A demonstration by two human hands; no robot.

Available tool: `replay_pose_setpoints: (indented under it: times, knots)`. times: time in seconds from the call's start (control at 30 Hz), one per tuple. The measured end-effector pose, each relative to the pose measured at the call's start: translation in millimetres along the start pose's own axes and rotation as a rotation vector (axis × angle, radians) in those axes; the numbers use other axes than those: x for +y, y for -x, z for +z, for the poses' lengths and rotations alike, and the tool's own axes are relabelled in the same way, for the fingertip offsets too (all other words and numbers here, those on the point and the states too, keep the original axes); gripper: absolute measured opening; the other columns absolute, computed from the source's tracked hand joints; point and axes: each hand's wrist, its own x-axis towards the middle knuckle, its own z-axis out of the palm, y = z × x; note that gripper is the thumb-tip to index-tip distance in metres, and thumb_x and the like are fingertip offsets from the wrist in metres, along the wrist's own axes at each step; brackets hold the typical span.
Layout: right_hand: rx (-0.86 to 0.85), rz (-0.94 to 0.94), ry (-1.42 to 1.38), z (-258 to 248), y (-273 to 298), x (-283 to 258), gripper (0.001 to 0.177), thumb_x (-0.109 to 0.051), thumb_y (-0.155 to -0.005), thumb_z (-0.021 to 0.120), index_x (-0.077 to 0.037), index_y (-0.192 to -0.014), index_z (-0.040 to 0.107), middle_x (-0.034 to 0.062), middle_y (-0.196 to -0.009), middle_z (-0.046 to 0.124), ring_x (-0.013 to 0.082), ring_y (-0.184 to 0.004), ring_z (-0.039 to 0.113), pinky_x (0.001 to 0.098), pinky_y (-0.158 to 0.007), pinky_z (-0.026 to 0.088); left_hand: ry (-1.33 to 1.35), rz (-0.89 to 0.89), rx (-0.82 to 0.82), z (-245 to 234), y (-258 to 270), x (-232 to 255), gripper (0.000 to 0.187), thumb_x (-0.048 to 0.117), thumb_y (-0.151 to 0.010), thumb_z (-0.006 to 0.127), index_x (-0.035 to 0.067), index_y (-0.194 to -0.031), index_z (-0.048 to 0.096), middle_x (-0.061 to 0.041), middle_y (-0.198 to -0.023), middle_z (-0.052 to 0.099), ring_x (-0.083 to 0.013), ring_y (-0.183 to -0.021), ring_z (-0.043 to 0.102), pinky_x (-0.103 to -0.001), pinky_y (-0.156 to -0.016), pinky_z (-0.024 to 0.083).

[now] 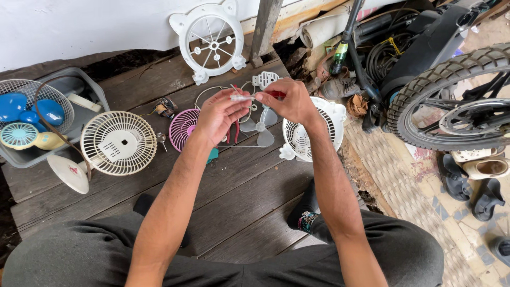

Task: The person disassembles a small electric fan motor, uses a screwdriver to adjust internal components, and then reassembles the motor into the fan housing. They also handle a power cord and a cloth during the process.

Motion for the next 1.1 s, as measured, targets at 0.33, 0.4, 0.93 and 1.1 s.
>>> replay_pose_setpoints:
  times: [0.33,0.4,0.93,1.1]
  knots:
    - [0.000,0.193,0.001,-15,22,32,0.043,-0.047,-0.099,0.073,-0.005,-0.089,0.079,0.0033,-0.068,0.068,0.0106,-0.055,0.053,0.0335,-0.048,0.038,-0.081,0.043,0.025,-9,9,2,0.011,0.008,-0.097,0.073,0.003,-0.106,0.073,-0.008,-0.102,0.075,-0.0178,-0.093,0.072,-0.034,-0.086,0.060]
    - [-0.037,0.218,-0.035,-11,23,27,0.042,-0.047,-0.097,0.073,-0.006,-0.091,0.080,0.0025,-0.069,0.069,0.0103,-0.054,0.054,0.0334,-0.046,0.038,-0.117,0.043,0.016,-7,12,-4,0.012,0.010,-0.097,0.073,0.003,-0.106,0.074,-0.009,-0.098,0.075,-0.0182,-0.091,0.072,-0.033,-0.085,0.061]
    - [-0.041,0.020,-0.004,8,24,2,0.039,-0.045,-0.098,0.074,-0.007,-0.090,0.079,0.0029,-0.069,0.068,0.0112,-0.056,0.058,0.0311,-0.047,0.041,-0.033,0.032,0.014,-7,24,2,0.014,0.012,-0.093,0.074,0.003,-0.105,0.071,-0.012,-0.101,0.076,-0.0204,-0.093,0.072,-0.034,-0.084,0.060]
    - [0.007,0.021,0.114,10,19,3,0.042,-0.047,-0.097,0.076,-0.007,-0.085,0.078,0.0036,-0.070,0.069,0.0105,-0.060,0.061,0.0291,-0.051,0.047,0.071,-0.015,0.019,-7,31,12,0.016,0.014,-0.096,0.068,0.002,-0.107,0.071,-0.011,-0.106,0.075,-0.0181,-0.098,0.073,-0.034,-0.085,0.060]
